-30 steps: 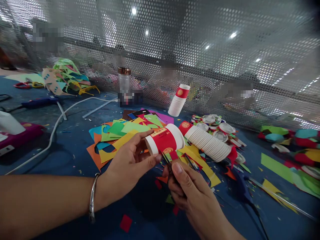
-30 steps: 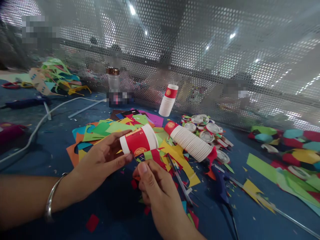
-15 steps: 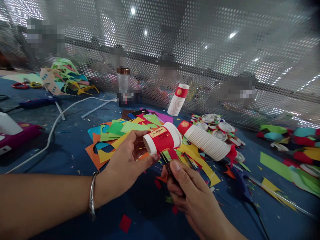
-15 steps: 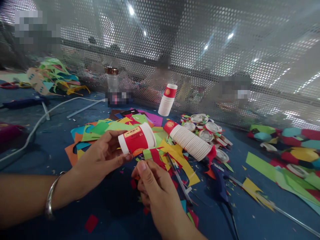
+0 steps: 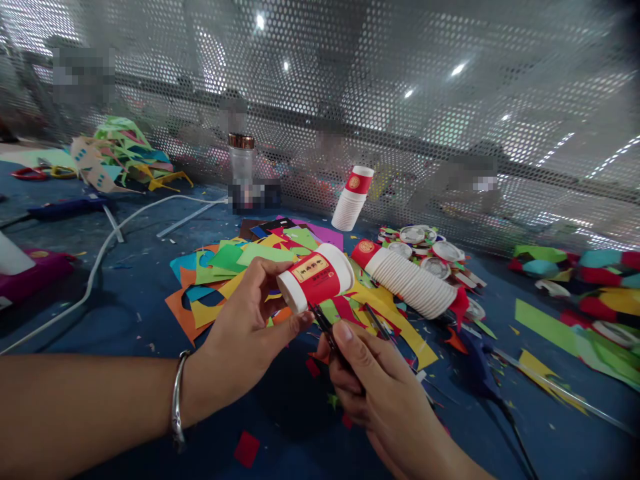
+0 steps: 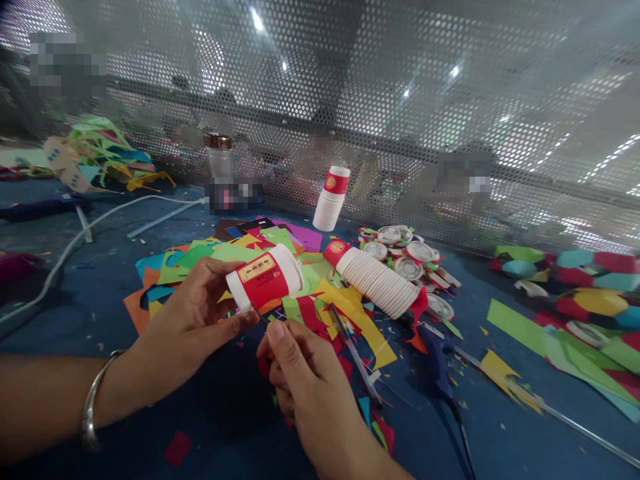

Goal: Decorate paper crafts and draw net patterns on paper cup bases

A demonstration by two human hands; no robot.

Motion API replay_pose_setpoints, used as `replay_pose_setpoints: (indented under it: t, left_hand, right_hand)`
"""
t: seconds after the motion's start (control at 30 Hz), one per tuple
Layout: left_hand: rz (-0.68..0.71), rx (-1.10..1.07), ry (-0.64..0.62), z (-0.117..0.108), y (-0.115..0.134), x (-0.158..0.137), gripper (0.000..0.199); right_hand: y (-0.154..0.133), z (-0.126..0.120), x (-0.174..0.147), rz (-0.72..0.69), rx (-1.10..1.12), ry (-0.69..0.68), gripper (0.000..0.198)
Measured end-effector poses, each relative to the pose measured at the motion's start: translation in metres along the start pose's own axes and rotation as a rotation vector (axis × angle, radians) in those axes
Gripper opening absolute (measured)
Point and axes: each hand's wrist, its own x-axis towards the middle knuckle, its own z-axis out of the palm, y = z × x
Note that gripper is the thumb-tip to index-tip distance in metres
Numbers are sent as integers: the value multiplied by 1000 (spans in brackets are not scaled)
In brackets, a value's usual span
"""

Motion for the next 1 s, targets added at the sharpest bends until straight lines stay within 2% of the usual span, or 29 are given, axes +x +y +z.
replay_pose_setpoints:
  t: [0.37, 0.67, 1.0]
  left_hand:
    - [106, 240, -1, -8, -6, -2, 44]
    - [104, 323, -31, -9, -4, 3, 44]
    - [237, 479, 1, -14, -4, 3, 45]
  right_hand:
    - [-1, 3, -2, 43, 25, 20, 50]
    - [0, 5, -4, 43, 50, 16, 51]
    - [0, 9, -5, 26, 92, 33, 52]
